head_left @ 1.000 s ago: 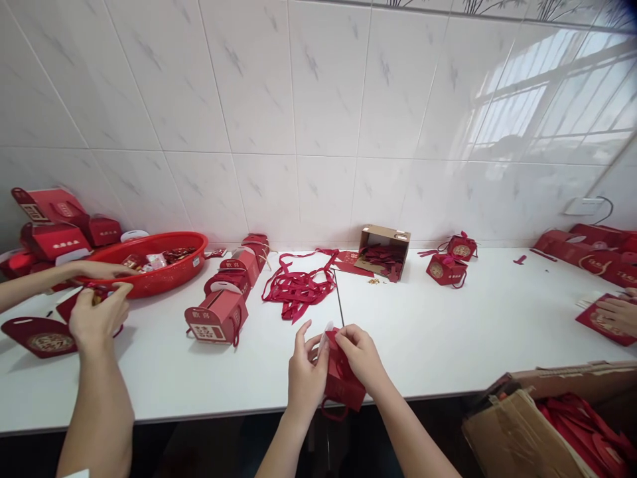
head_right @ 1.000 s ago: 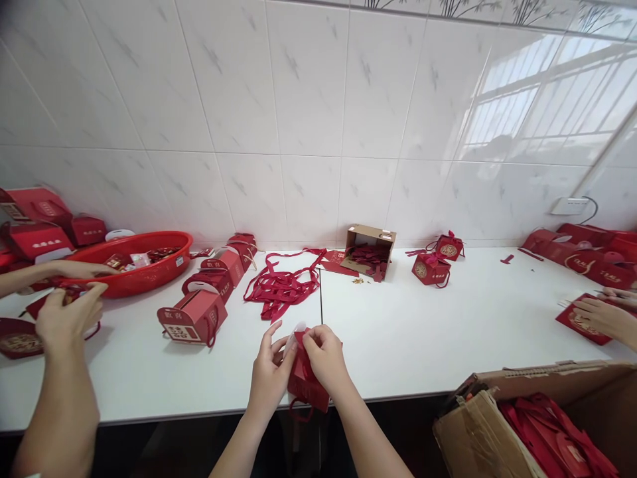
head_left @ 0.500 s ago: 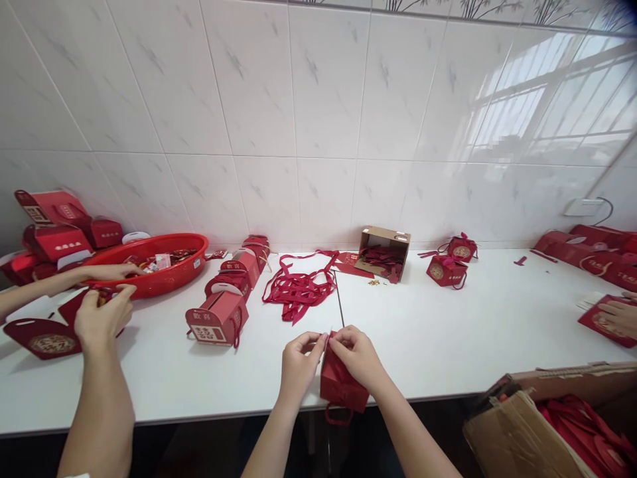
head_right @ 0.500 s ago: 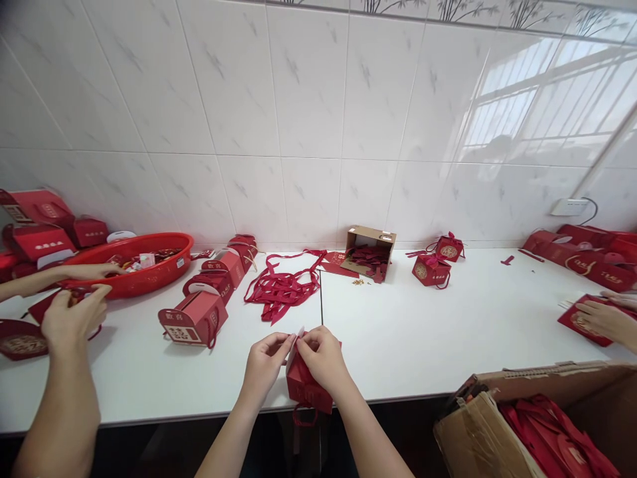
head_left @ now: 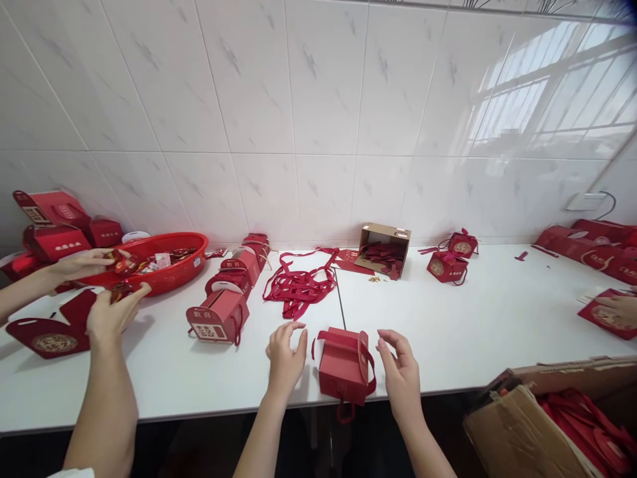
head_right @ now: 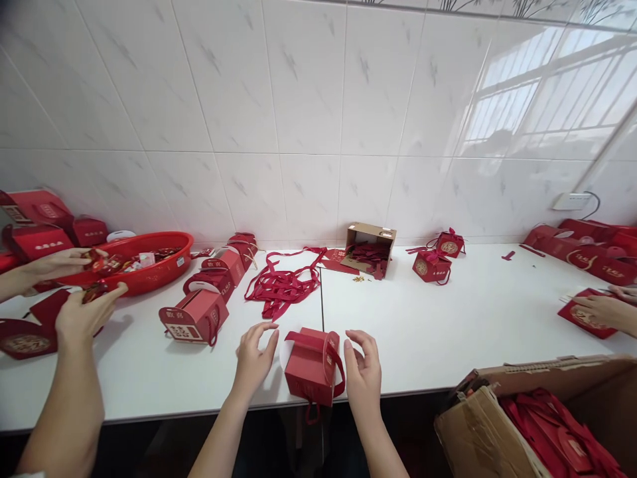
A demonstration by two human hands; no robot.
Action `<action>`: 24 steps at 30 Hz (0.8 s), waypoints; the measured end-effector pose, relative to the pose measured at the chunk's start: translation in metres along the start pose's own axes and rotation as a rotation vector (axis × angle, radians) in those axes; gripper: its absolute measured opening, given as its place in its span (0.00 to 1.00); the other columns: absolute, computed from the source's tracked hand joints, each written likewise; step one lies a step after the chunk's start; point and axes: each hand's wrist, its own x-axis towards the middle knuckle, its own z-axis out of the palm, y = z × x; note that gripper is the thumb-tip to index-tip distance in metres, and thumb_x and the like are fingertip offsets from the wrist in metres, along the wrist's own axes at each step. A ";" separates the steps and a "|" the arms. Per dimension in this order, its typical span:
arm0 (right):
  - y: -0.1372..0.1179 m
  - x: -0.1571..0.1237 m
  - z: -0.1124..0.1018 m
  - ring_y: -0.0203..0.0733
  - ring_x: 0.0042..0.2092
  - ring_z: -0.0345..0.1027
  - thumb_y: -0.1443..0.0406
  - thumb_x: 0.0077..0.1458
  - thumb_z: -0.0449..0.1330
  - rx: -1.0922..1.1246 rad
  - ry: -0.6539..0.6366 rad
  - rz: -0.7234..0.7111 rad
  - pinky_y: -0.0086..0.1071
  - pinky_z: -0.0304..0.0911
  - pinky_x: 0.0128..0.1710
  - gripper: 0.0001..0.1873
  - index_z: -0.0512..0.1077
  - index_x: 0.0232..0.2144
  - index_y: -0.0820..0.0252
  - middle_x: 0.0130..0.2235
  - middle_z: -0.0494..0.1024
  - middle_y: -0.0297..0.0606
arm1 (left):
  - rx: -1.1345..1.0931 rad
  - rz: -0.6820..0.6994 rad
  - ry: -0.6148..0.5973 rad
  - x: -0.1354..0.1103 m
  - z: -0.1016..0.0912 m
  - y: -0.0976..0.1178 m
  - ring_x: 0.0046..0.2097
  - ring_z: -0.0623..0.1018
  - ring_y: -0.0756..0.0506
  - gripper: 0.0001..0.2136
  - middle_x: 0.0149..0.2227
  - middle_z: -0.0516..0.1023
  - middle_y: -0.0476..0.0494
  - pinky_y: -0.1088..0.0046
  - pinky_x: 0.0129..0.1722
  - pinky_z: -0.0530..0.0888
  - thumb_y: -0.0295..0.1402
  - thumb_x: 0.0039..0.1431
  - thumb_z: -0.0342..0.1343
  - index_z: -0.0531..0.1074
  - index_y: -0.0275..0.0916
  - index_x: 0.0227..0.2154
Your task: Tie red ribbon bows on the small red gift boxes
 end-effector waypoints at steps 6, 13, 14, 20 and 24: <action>0.015 -0.010 -0.007 0.47 0.46 0.68 0.50 0.53 0.56 -0.062 -0.259 0.160 0.38 0.67 0.42 0.22 0.69 0.43 0.60 0.47 0.71 0.47 | -0.549 0.003 -0.283 -0.006 0.020 0.020 0.42 0.72 0.46 0.12 0.37 0.71 0.45 0.71 0.40 0.70 0.43 0.56 0.51 0.66 0.40 0.34; 0.025 -0.008 0.006 0.31 0.21 0.53 0.48 0.46 0.60 -0.037 -0.218 0.168 0.26 0.52 0.20 0.23 0.65 0.37 0.58 0.21 0.60 0.25 | -0.507 -0.062 -0.382 -0.017 0.018 0.017 0.26 0.64 0.51 0.13 0.24 0.63 0.54 0.77 0.27 0.62 0.45 0.55 0.51 0.62 0.40 0.29; 0.026 -0.005 0.005 0.30 0.20 0.50 0.48 0.46 0.61 0.018 -0.233 0.180 0.26 0.50 0.20 0.24 0.64 0.36 0.58 0.19 0.56 0.23 | -0.475 -0.064 -0.378 -0.016 0.017 0.013 0.25 0.62 0.52 0.13 0.22 0.60 0.55 0.77 0.27 0.60 0.45 0.55 0.52 0.62 0.40 0.27; 0.022 0.022 -0.016 0.30 0.22 0.47 0.50 0.44 0.63 0.029 -0.466 0.224 0.26 0.45 0.23 0.24 0.63 0.36 0.58 0.20 0.56 0.22 | -0.344 -0.073 -0.394 -0.006 0.010 -0.010 0.25 0.57 0.52 0.18 0.19 0.55 0.54 0.76 0.27 0.57 0.43 0.49 0.57 0.58 0.38 0.16; 0.016 0.037 -0.027 0.31 0.24 0.46 0.48 0.52 0.55 -0.245 -0.649 0.157 0.28 0.44 0.24 0.21 0.65 0.25 0.60 0.20 0.54 0.26 | -0.327 -0.065 -0.388 -0.007 0.005 -0.009 0.25 0.56 0.52 0.21 0.19 0.52 0.55 0.75 0.27 0.56 0.44 0.47 0.58 0.51 0.39 0.16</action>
